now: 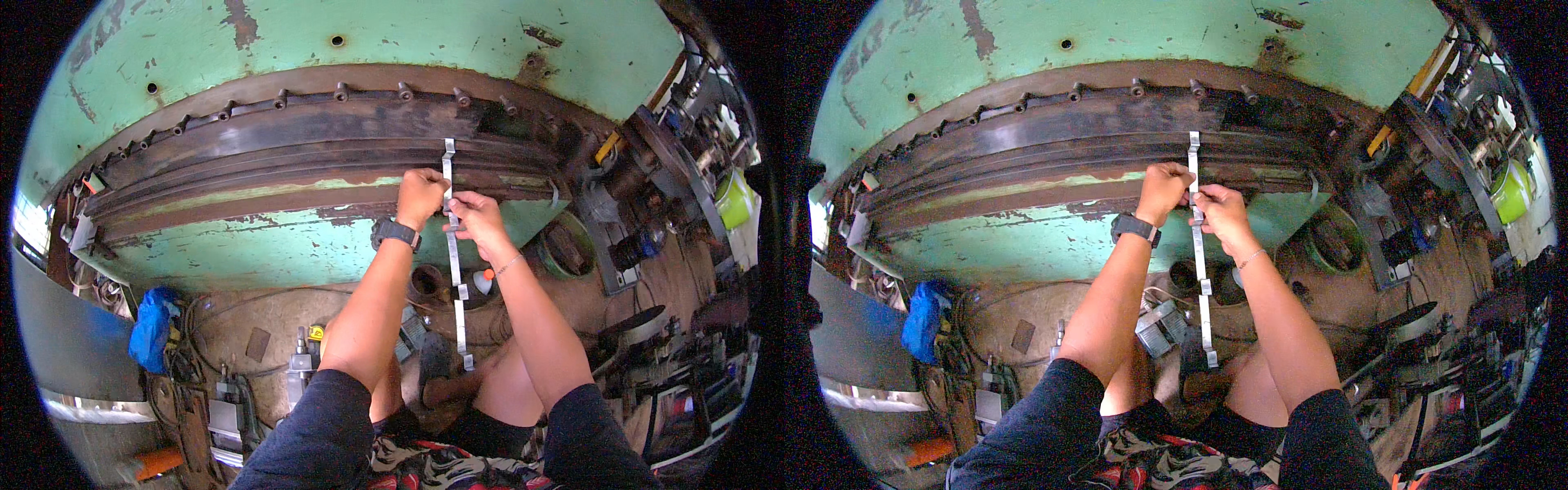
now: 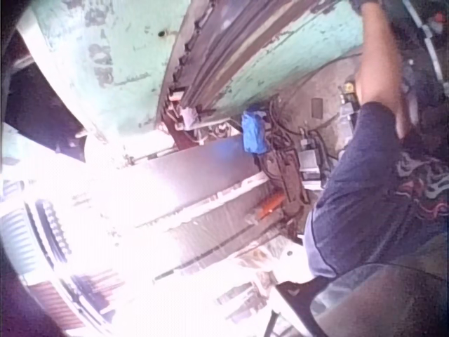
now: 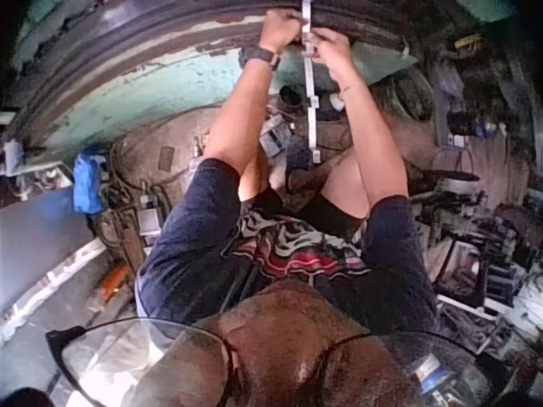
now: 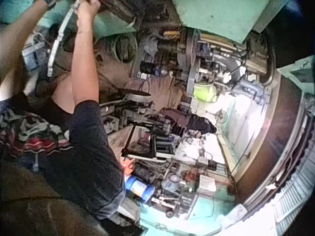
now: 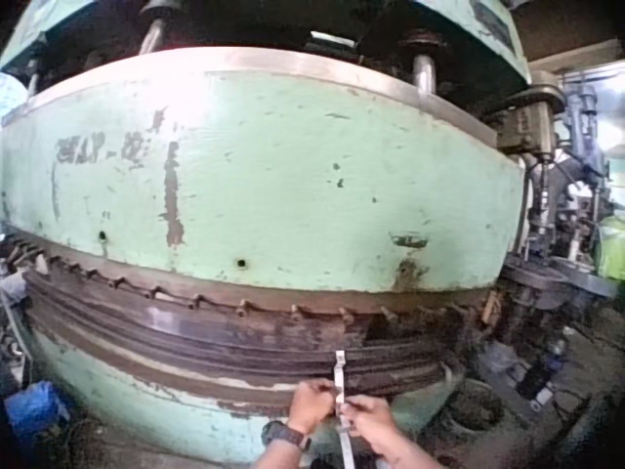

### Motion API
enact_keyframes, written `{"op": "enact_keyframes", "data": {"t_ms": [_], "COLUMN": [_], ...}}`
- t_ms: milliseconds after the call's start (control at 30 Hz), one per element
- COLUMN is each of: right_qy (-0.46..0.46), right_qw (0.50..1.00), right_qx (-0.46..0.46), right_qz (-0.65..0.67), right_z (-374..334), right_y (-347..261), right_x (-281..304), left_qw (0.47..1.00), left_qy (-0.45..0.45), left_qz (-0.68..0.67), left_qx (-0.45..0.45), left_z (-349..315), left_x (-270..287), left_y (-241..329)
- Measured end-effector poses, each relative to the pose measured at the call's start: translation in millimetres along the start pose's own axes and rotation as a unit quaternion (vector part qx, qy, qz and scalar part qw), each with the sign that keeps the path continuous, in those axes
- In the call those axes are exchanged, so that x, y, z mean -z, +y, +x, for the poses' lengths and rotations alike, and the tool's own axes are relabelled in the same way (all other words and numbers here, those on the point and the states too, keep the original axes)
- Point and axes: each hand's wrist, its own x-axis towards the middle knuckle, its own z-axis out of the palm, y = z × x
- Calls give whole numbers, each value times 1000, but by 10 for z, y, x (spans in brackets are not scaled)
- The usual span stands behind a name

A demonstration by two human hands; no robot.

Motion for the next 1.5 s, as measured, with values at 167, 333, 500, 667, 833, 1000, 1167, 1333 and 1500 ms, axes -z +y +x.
{"op": "enact_keyframes", "data": {"t_ms": [167, 333, 500, 667, 833, 1000, 1167, 1333, 1500], "right_qy": [1, -13, -20, -22, -14, -11, 47, 113, 142], "right_qw": [1000, 996, 993, 994, 995, 995, 993, 984, 975], "right_qx": [-15, 0, 4, -7, -6, -7, 8, 30, 47], "right_qz": [26, 86, 115, 110, 103, 102, 104, 132, 165], "right_z": [-5, -27, -25, -10, 29, 29, 31, 38, 9], "right_y": [47, 185, 253, 246, 310, 295, 372, 421, 469], "right_x": [3, -41, -53, -73, -93, -55, -102, -21, 147], "left_qw": [998, 998, 997, 998, 999, 999, 994, 977, 954], "left_qy": [1, 3, 18, 33, 51, 38, 56, 65, 73], "left_qz": [-42, -48, -53, -35, 6, -5, 78, 175, 257], "left_qx": [38, 47, 45, 35, 3, 7, -54, -101, -138], "left_z": [-43, -54, -89, -130, -53, -12, 46, -39, -135], "left_x": [-22, -14, -41, -49, -84, -127, -222, -413, -569], "left_y": [110, 100, 78, 110, -33, -121, -205, -52, 129]}}
